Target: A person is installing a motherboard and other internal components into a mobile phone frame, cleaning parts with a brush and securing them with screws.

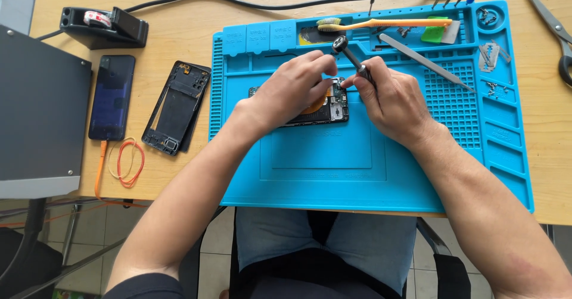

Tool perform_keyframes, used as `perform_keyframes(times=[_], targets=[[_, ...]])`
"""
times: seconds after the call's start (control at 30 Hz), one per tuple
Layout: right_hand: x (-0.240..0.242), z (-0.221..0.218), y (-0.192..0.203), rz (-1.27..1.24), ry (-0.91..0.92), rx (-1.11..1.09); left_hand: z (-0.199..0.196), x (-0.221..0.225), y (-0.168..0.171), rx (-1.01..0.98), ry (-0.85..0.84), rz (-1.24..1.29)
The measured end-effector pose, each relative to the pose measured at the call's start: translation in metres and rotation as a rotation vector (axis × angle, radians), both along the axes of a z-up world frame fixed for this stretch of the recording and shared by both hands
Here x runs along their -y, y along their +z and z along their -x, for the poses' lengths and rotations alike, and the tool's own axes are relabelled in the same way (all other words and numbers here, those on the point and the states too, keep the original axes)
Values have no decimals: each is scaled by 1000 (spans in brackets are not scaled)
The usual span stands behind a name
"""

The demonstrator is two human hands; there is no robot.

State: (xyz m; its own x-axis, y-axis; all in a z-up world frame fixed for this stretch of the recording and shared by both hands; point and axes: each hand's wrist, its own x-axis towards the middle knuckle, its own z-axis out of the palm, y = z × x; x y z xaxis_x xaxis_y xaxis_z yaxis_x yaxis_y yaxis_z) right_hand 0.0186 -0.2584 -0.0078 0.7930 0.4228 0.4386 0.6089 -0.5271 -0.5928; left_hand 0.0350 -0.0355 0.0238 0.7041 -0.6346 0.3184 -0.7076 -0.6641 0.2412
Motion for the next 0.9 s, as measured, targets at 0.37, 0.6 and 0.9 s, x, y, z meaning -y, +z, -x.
perform_keyframes(times=[0.37,0.6,0.9], targets=[[-1,-2,1,19,18,-26,-3,-4,-17,47,-5,-46],[0,-3,-2,43,19,-36,-12,-1,-21,30,12,-42],[1,-3,-1,39,16,-44,-18,5,-6,-280,35,-188]])
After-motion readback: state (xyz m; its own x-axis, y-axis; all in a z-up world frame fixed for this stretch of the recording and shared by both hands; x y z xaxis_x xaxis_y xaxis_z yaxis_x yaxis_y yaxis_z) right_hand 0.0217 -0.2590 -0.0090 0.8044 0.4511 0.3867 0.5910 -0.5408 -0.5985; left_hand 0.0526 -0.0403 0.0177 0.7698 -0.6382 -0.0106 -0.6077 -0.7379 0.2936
